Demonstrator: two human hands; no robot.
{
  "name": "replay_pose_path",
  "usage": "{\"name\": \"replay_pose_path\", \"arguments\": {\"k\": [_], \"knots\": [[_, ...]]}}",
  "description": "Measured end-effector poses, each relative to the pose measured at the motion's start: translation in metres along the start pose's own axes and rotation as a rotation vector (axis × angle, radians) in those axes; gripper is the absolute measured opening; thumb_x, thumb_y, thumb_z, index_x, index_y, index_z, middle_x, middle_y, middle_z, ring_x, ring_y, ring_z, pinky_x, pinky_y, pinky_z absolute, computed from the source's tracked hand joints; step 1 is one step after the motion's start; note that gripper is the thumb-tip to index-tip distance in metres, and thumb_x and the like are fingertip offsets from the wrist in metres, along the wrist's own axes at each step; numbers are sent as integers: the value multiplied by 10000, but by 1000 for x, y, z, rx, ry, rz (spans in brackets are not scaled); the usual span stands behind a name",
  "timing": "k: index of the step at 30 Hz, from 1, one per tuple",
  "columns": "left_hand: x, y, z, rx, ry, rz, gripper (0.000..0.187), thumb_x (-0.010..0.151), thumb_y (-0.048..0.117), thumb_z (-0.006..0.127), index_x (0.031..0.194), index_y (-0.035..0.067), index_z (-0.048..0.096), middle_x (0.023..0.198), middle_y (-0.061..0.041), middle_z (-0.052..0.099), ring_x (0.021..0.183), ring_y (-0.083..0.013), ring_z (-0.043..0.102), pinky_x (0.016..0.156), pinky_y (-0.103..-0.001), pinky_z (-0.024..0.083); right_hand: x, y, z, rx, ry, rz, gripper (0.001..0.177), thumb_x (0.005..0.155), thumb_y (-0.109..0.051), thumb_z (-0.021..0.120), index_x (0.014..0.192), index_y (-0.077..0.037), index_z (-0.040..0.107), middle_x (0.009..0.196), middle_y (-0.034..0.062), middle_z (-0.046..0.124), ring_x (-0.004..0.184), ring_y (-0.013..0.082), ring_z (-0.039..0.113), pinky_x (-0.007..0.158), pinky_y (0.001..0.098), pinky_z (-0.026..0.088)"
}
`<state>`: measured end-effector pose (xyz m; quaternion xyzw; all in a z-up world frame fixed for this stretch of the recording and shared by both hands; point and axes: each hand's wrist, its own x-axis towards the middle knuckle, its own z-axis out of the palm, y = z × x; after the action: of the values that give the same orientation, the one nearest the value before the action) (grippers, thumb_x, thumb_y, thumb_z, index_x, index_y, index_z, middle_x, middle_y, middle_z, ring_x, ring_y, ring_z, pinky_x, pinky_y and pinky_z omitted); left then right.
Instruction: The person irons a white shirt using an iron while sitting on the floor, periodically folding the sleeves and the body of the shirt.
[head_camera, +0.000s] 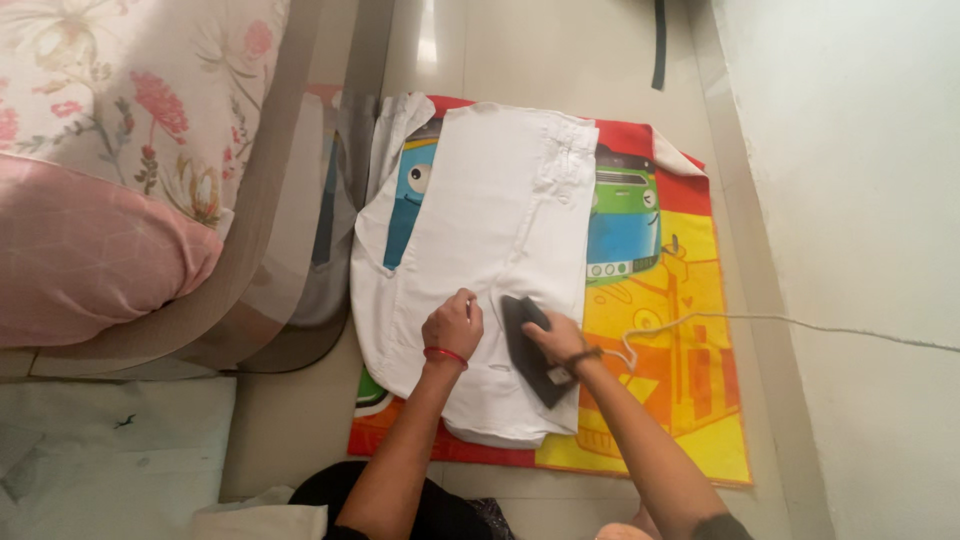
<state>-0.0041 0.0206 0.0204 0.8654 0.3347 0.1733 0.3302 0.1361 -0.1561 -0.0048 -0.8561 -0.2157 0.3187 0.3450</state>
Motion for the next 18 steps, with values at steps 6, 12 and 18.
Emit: {"name": "replay_pose_path", "arguments": {"k": [6,12,18], "knots": [[-10,7,31,-10,-56,81,154,924,249,611,974,141,710,887,-127,731,823,-368,702,715,-502,558,-41,6,-40,-38,143,106,436,800,-436,692,1030,-68,735,638,81,666,519,220,651,539,374,532],[-32,16,54,-83,-310,427,134,934,163,575,914,122,701,877,-123,707,848,-356,685,748,-483,559,-5,-28,-69,-251,169,93,785,850,-772,555,935,-27,784,765,187,723,710,330,707,683,445,550],[-37,6,64,51,-448,548,145,920,167,597,844,112,707,949,-103,702,967,-325,650,844,-454,542,37,-71,-58,-494,85,-2,882,760,-886,490,960,-90,813,920,221,753,900,383,732,806,464,567]]}}
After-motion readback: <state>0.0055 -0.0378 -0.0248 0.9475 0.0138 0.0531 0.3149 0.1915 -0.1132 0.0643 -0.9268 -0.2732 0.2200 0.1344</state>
